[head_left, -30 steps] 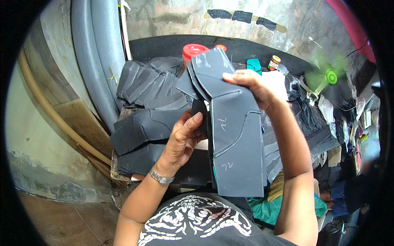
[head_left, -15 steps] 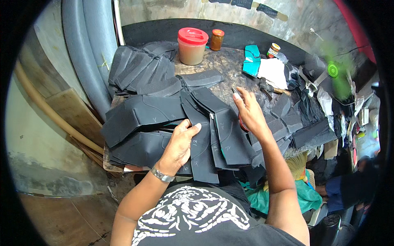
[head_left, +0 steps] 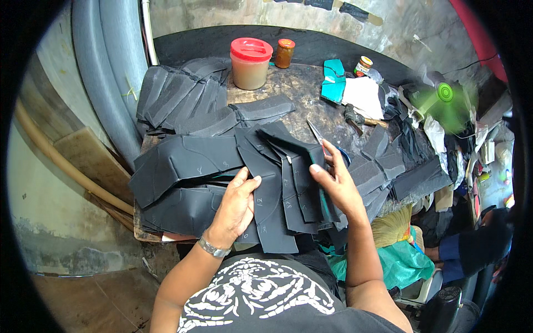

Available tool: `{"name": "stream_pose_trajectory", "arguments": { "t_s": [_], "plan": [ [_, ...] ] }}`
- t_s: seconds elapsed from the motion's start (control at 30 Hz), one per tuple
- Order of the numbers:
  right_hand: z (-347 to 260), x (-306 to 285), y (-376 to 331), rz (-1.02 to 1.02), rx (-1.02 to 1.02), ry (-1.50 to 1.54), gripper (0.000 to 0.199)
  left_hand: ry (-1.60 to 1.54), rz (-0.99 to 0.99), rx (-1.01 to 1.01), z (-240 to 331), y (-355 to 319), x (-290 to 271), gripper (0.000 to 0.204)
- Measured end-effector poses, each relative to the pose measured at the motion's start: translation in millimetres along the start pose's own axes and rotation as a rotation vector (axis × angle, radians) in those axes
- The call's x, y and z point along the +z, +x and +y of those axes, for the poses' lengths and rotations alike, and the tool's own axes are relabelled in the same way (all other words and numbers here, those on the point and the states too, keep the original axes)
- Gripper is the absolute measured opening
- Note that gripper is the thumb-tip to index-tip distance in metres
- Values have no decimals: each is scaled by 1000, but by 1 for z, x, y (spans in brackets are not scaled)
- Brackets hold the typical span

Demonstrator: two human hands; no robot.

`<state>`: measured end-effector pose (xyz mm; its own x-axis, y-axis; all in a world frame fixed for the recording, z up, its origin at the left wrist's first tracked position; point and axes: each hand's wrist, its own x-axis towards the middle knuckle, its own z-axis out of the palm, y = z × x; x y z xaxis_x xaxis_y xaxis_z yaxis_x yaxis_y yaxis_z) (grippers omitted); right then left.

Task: The person repeatedly picks up black material pieces from a cluttered workbench, flips them to reveal a teal underside, and places them into separate stacks. The person also handles a white paper sheet and a red-lidded container while organizing the pieces.

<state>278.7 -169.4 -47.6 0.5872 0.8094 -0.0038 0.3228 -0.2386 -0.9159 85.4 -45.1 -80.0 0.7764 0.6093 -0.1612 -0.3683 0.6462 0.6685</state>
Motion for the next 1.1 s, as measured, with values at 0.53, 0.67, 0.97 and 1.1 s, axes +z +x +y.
{"name": "stream_pose_trajectory", "arguments": {
  "t_s": [0.53,0.67,0.97,1.1],
  "plan": [
    [-9,40,-2,154,-132,-663,104,0,33,18,-4,0,0,33],
    [-5,32,7,181,-121,-443,91,33,28,33,-8,1,-8,31],
    [-13,-8,15,198,-89,-107,79,50,23,32,-9,3,-11,31],
    [-16,32,4,141,-79,-525,91,30,28,31,-7,2,-7,33]
  ]
}}
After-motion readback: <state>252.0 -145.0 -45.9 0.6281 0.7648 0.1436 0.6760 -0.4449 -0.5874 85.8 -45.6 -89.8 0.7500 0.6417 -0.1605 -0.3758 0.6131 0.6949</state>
